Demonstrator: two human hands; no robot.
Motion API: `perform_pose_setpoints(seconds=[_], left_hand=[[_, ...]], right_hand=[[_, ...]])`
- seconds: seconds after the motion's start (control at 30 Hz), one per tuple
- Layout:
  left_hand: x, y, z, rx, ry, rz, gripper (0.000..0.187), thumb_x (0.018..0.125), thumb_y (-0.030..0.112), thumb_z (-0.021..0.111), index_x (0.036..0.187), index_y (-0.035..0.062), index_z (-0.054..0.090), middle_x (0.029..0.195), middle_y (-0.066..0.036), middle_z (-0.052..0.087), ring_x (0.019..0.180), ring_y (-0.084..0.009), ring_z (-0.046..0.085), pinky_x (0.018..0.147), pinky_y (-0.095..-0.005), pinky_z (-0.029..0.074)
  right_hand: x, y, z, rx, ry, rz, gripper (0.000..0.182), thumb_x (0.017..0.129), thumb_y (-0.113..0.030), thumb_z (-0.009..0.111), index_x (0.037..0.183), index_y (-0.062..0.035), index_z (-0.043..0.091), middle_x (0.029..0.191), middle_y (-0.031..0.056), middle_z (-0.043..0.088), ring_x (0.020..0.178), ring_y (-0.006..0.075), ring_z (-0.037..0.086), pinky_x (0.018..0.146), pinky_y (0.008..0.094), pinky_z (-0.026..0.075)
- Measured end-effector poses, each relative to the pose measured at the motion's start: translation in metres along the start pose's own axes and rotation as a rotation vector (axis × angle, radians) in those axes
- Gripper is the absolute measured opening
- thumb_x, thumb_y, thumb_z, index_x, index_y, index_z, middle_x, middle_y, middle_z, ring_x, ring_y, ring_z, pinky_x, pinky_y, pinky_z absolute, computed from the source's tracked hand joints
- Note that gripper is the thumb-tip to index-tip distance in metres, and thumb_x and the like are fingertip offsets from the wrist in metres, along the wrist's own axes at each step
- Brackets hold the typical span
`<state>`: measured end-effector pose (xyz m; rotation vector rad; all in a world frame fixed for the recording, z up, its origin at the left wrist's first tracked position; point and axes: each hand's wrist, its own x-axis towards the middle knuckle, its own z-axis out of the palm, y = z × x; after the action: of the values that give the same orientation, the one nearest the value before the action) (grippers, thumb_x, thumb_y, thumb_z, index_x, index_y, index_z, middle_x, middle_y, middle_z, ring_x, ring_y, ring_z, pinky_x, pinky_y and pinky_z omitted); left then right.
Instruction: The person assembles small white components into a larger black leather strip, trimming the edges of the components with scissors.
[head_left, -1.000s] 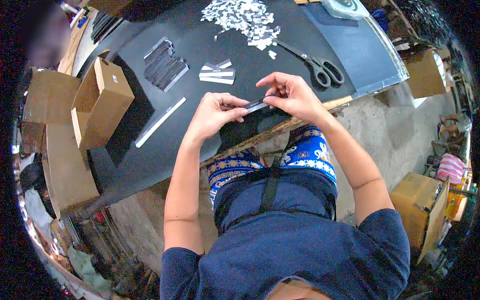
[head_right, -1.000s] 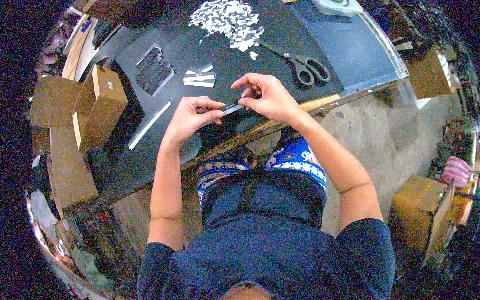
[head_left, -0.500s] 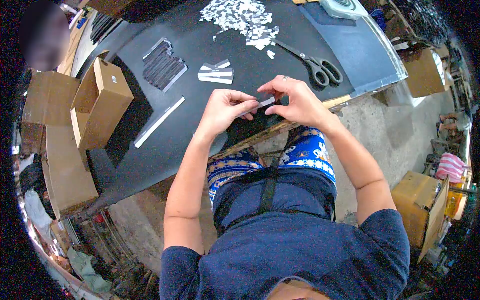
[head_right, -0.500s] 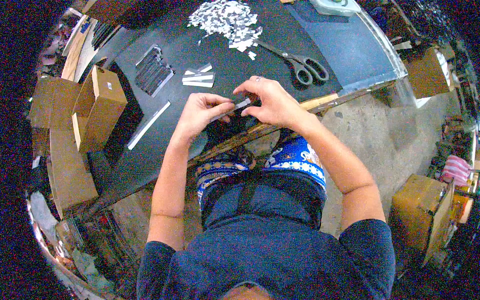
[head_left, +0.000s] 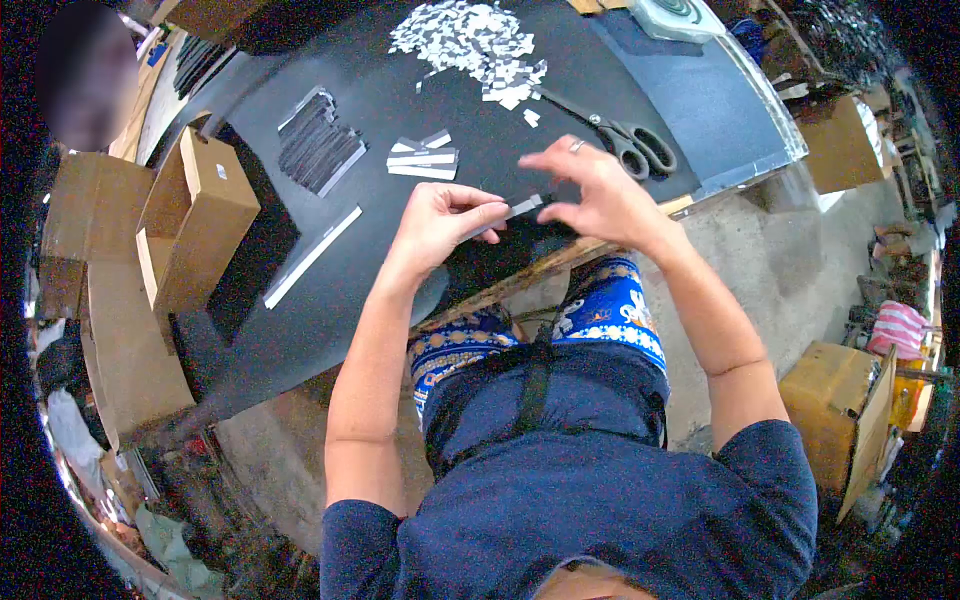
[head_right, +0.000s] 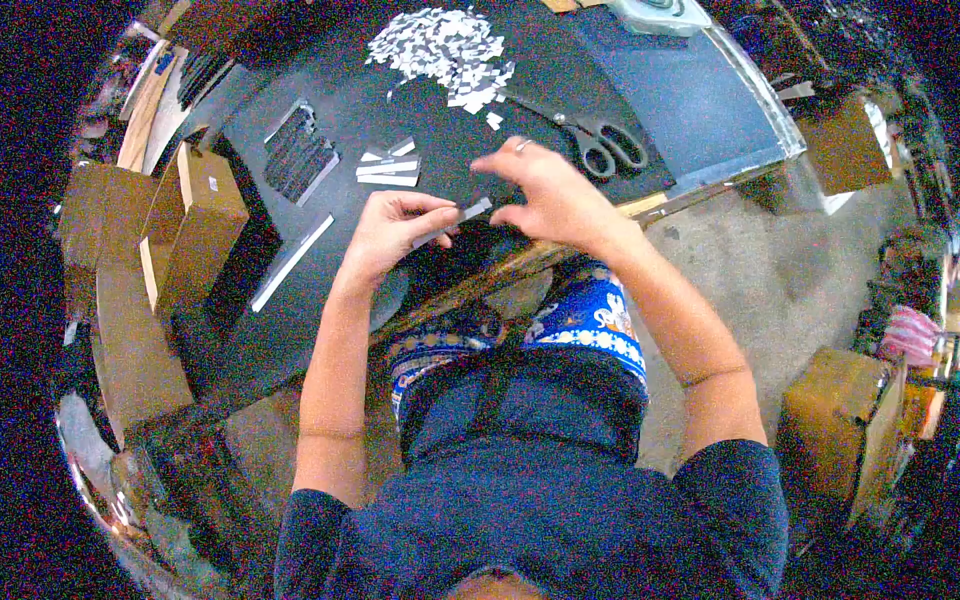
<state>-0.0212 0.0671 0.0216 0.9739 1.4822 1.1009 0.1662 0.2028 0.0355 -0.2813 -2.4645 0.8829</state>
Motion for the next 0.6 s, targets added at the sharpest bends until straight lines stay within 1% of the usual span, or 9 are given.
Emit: perform_pose_setpoints(seconds=[0.03,0.1,0.17,0.2,0.3,0.47,0.53,0.57,0.6], left_hand=[[0.002,0.001,-0.003,-0.018,0.028,-0.018,0.021,0.084,0.013,0.071,0.095,-0.0041,0.070,0.079,-0.009,0.070,0.065,-0.0125,0.065,0.062,-0.0239,0.052],[0.005,0.002,-0.009,-0.042,0.062,-0.028,0.021,0.084,0.016,0.071,0.094,-0.0030,0.070,0.079,-0.009,0.070,0.065,-0.0131,0.066,0.063,-0.0240,0.052],[0.009,0.004,-0.015,-0.161,0.089,-0.054,0.021,0.084,0.017,0.071,0.094,-0.0022,0.070,0.079,-0.010,0.070,0.066,-0.0141,0.066,0.064,-0.0240,0.052],[0.010,0.007,-0.017,-0.174,0.096,-0.057,0.020,0.084,0.017,0.070,0.093,-0.0018,0.070,0.080,-0.010,0.070,0.067,-0.0140,0.066,0.065,-0.0240,0.053],[0.017,0.007,-0.019,-0.215,0.105,-0.058,0.020,0.084,0.017,0.071,0.092,-0.0014,0.071,0.081,-0.009,0.070,0.067,-0.0137,0.066,0.065,-0.0244,0.053],[0.023,0.007,-0.013,-0.237,0.106,-0.057,0.019,0.083,0.016,0.071,0.091,-0.0013,0.071,0.081,-0.009,0.070,0.067,-0.0137,0.066,0.066,-0.0249,0.052],[0.024,0.006,-0.013,-0.242,0.110,-0.056,0.019,0.083,0.016,0.071,0.091,-0.0014,0.071,0.081,-0.009,0.070,0.067,-0.0137,0.066,0.066,-0.0251,0.052],[0.024,0.005,-0.014,-0.255,0.103,-0.049,0.019,0.083,0.016,0.071,0.090,-0.0014,0.071,0.081,-0.009,0.070,0.068,-0.0136,0.066,0.066,-0.0250,0.052],[0.024,0.004,-0.015,-0.268,0.099,-0.042,0.019,0.083,0.016,0.072,0.090,-0.0014,0.071,0.080,-0.009,0.070,0.068,-0.0135,0.066,0.066,-0.0248,0.052]], right_hand=[[0.000,-0.003,-0.013,-0.065,0.008,0.089,0.047,0.069,-0.006,0.073,0.115,-0.0049,0.061,0.103,0.0154,0.060,0.090,0.0317,0.059,0.076,0.0361,0.049],[-0.001,0.014,-0.035,-0.324,0.105,0.231,0.045,0.072,-0.011,0.072,0.114,-0.0037,0.059,0.105,0.0190,0.059,0.104,0.0367,0.056,0.090,0.0419,0.046],[-0.010,0.027,-0.052,-0.575,0.154,0.335,0.046,0.073,-0.011,0.071,0.116,-0.0032,0.057,0.106,0.0208,0.058,0.105,0.0381,0.055,0.092,0.0428,0.045],[-0.014,0.026,-0.060,-0.585,0.072,0.497,0.048,0.072,-0.011,0.072,0.117,-0.0012,0.056,0.108,0.0226,0.057,0.107,0.0390,0.054,0.093,0.0431,0.044],[-0.024,0.050,-0.062,-0.454,-0.044,0.555,0.052,0.071,-0.011,0.073,0.118,0.0012,0.054,0.111,0.0237,0.057,0.108,0.0396,0.054,0.094,0.0431,0.044],[-0.015,0.035,-0.072,-0.480,-0.118,0.724,0.048,0.066,-0.021,0.075,0.106,0.0029,0.062,0.096,0.0236,0.064,0.096,0.0402,0.060,0.088,0.0449,0.048],[-0.017,0.034,-0.074,-0.544,-0.146,0.745,0.047,0.063,-0.024,0.074,0.100,0.0030,0.065,0.082,0.0198,0.066,0.078,0.0358,0.065,0.075,0.0414,0.053],[-0.017,0.031,-0.076,-0.548,-0.151,0.739,0.047,0.063,-0.024,0.074,0.100,0.0030,0.065,0.082,0.0198,0.066,0.078,0.0358,0.065,0.075,0.0414,0.053],[-0.018,0.027,-0.080,-0.438,-0.099,0.749,0.047,0.062,-0.024,0.074,0.100,0.0031,0.066,0.078,0.0169,0.066,0.070,0.0305,0.065,0.069,0.0376,0.053]])
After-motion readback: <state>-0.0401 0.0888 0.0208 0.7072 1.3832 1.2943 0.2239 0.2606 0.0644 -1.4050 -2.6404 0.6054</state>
